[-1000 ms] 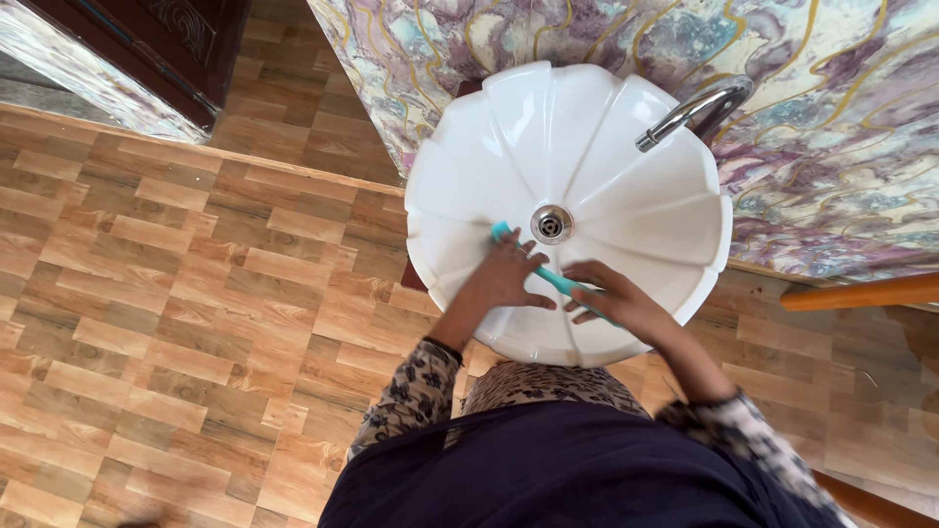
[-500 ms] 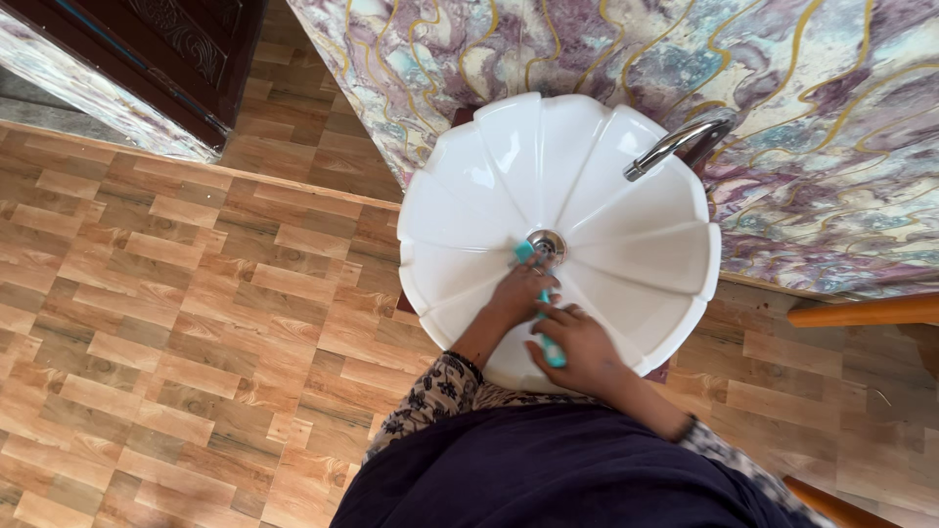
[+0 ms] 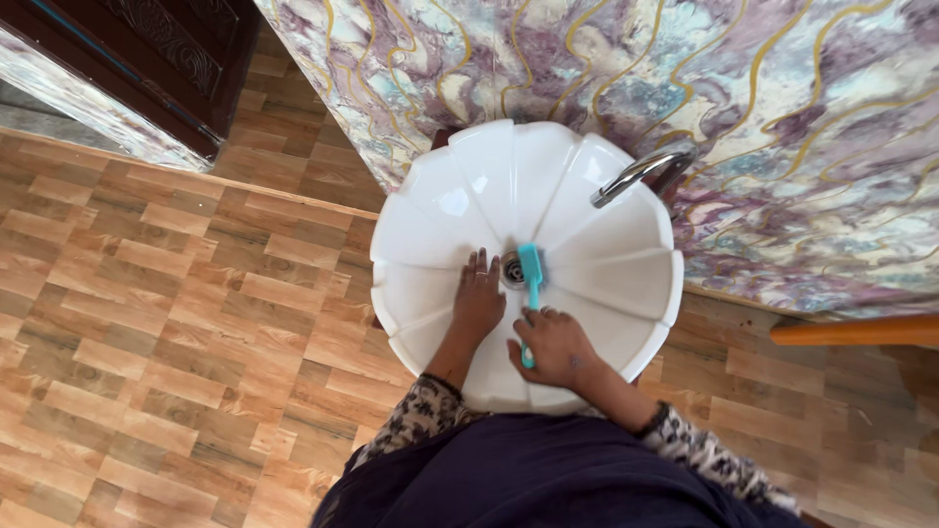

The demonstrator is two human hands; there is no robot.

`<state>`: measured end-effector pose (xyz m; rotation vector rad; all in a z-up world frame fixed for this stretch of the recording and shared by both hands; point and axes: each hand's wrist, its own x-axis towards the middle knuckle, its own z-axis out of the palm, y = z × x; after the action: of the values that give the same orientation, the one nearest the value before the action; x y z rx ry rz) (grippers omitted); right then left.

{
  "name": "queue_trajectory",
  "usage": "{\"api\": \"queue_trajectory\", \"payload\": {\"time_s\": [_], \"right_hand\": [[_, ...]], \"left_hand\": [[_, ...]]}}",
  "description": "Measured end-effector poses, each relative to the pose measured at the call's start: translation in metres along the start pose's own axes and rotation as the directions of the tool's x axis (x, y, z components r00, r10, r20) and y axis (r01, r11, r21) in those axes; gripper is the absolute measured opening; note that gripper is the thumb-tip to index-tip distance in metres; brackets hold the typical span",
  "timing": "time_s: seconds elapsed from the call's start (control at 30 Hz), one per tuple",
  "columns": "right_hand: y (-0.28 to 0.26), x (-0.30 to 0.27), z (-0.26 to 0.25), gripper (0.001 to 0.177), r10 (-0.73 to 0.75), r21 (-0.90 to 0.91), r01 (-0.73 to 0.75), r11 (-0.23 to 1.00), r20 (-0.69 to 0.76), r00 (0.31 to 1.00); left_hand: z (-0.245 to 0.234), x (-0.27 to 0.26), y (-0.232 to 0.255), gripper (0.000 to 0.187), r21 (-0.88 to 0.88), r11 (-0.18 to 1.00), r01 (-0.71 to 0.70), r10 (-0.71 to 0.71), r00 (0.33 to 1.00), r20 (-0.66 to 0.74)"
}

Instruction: The person cleans a white petal-shaped sink using a blue scrub brush.

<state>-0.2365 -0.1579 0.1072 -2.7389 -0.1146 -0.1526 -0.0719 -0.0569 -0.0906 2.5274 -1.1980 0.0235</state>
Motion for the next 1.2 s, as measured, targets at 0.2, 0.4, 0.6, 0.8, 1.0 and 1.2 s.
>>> {"api": "queue_trajectory", "payload": {"time_s": [0.2,0.4,0.6,0.8,1.0,1.2], "right_hand": [[0.008,-0.044,-0.01,0.018,0.075,-0.058,-0.064,0.996,0.223,0.972],[0.074,-0.04,-0.009,0.029,0.155,-0.175,-0.167,0.97,-0.081,0.985],[0.083,-0.056,0.01,0.031,-0.132,0.16,0.117,0.98,0.088,0.987],[0.113,-0.034,-0.007,0.038,-0.049,-0.076,0.048,0.996,-0.01,0.999],[0.119,-0.031,0.007,0.036,-0.076,-0.026,0.08,0.996,0.132,0.988],[0.121,-0.029,0.006,0.035,-0.167,0.064,0.162,0.985,0.088,0.982]], "left_hand": [[-0.003,-0.003,0.008,0.076,-0.039,0.999,-0.001,0.002,1.0,0.028],[-0.008,-0.001,0.004,0.072,0.003,1.0,-0.028,0.028,1.0,-0.006],[-0.008,0.002,-0.003,0.067,0.055,0.998,-0.025,0.026,0.999,-0.019],[-0.014,0.004,-0.006,0.067,0.052,0.998,0.034,-0.034,0.999,0.0],[-0.01,0.004,-0.005,0.066,0.021,1.0,0.003,-0.003,1.0,-0.012],[-0.01,0.003,-0.001,0.065,0.01,1.0,-0.01,0.01,1.0,-0.006]]}}
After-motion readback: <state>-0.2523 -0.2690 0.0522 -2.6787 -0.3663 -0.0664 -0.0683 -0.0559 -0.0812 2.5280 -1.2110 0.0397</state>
